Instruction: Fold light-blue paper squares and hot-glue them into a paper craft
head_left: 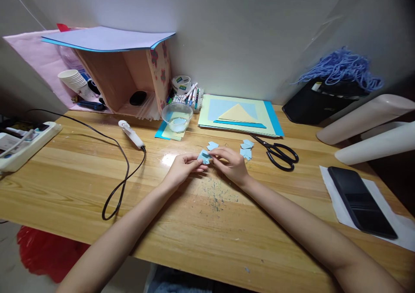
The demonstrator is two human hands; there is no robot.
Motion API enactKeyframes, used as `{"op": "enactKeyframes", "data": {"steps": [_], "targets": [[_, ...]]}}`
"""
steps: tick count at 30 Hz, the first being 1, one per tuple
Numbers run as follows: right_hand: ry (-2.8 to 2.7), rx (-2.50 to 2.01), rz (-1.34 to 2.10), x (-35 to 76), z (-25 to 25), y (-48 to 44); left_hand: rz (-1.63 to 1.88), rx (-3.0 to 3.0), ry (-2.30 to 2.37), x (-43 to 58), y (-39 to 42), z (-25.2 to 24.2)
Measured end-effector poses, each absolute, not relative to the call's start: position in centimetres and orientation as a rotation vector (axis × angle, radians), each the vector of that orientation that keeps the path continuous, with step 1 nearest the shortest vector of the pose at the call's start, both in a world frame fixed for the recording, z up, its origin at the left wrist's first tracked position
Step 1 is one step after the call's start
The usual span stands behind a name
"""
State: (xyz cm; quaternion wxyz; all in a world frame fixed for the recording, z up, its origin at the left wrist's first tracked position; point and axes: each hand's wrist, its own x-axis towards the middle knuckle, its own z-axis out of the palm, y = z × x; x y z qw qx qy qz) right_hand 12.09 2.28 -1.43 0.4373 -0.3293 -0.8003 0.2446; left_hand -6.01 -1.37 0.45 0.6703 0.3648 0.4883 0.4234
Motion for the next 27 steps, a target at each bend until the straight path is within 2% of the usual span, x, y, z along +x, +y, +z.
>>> {"op": "enactKeyframes", "data": {"steps": [21, 24, 27], "targets": [[-2.160, -0.823, 0.455, 12.35, -1.99, 2.32, 0.959, 0.831, 1.113, -6.06, -1.34, 0.87], [-2.126, -0.804, 0.535, 12.16, -1.69, 2.24, 0.926, 0.838, 1.129, -6.02, -1.38, 1.02], [-2.008, -0.862, 0.761, 11.96, -1.43, 2.30, 0.892, 0.853, 1.147, -5.95, -1.45, 1.06]]}}
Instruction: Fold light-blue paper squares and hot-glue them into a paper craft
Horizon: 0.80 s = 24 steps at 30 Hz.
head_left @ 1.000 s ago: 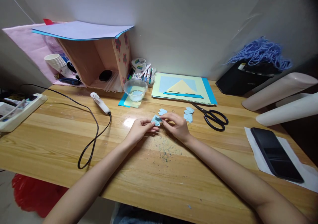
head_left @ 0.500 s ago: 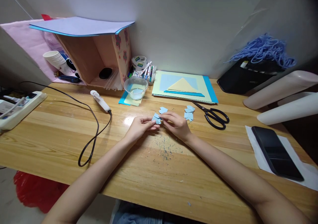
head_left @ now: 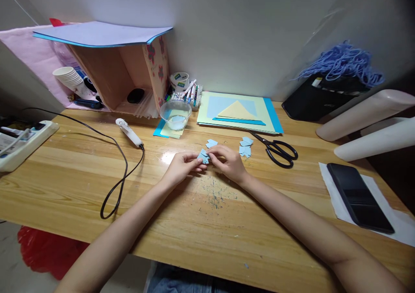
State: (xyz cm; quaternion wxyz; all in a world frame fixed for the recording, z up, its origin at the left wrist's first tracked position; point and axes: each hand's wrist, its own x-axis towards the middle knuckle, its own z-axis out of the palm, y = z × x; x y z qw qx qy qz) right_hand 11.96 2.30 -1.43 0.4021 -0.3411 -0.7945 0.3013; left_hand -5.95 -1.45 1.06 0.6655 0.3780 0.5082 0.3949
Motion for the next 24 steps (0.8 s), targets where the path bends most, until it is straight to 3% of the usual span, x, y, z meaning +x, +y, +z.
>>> {"op": "enactKeyframes", "data": {"steps": [7, 24], "targets": [[-1.584, -0.901, 1.502, 11.8, -1.7, 3.2, 0.827, 0.954, 1.166, -5.8, -1.6, 0.8], [-1.460, -1.033, 1.674, 11.8, -0.7, 3.6, 0.907, 1.003, 1.194, -5.8, -1.2, 0.1]]}}
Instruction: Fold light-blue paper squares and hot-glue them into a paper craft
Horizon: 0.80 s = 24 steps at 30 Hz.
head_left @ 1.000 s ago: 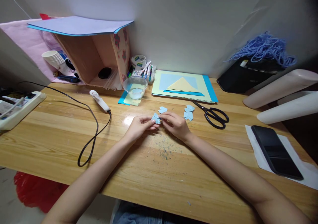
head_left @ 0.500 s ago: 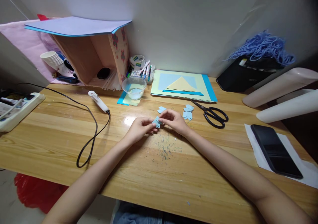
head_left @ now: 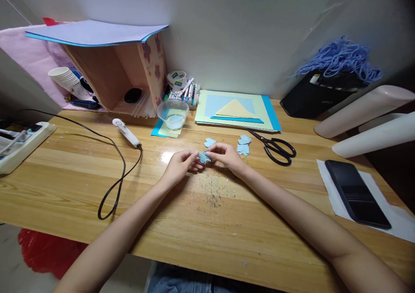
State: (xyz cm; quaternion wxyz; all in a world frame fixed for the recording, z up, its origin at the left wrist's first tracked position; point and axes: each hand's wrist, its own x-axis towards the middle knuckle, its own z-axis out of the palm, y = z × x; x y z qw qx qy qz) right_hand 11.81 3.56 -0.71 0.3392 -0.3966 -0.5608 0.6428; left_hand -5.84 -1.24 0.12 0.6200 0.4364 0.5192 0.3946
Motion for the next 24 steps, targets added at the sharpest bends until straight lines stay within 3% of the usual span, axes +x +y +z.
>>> {"op": "enactKeyframes", "data": {"steps": [9, 24], "targets": [[-1.246, -1.047, 1.711, 10.8, -0.7, 1.8, 0.910, 1.179, 1.232, -4.6, -2.2, -0.1], [-1.425, -1.021, 1.650, 10.6, -1.2, 1.5, 1.081, 1.069, 1.194, -4.8, -1.9, -0.7]]}}
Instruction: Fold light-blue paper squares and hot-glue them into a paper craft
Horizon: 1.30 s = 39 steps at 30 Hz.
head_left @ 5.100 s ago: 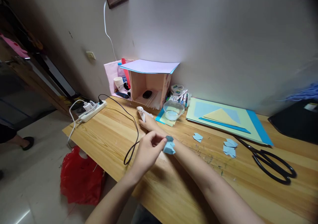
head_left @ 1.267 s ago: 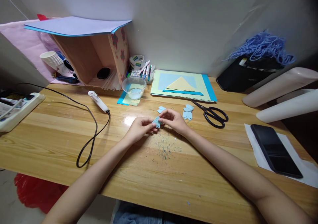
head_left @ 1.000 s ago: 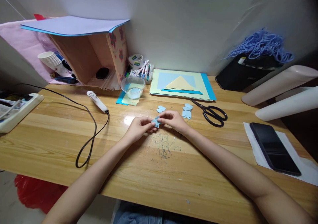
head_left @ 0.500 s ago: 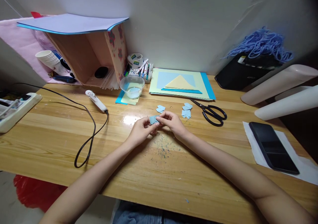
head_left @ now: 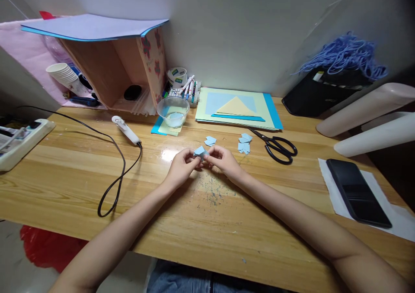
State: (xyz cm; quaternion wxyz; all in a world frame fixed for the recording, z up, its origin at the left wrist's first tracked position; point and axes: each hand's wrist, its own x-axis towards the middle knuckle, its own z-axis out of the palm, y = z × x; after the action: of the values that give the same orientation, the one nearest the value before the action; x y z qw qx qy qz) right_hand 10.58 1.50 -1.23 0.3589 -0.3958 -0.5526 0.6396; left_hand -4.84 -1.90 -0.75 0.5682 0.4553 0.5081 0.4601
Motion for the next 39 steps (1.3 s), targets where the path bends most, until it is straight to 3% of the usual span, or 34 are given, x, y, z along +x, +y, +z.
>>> {"op": "enactKeyframes", "data": {"steps": [39], "targets": [[-1.575, -0.997, 1.703, 10.99, -1.31, 1.98, 1.004, 1.196, 1.286, -5.44, -1.61, -0.30]]}}
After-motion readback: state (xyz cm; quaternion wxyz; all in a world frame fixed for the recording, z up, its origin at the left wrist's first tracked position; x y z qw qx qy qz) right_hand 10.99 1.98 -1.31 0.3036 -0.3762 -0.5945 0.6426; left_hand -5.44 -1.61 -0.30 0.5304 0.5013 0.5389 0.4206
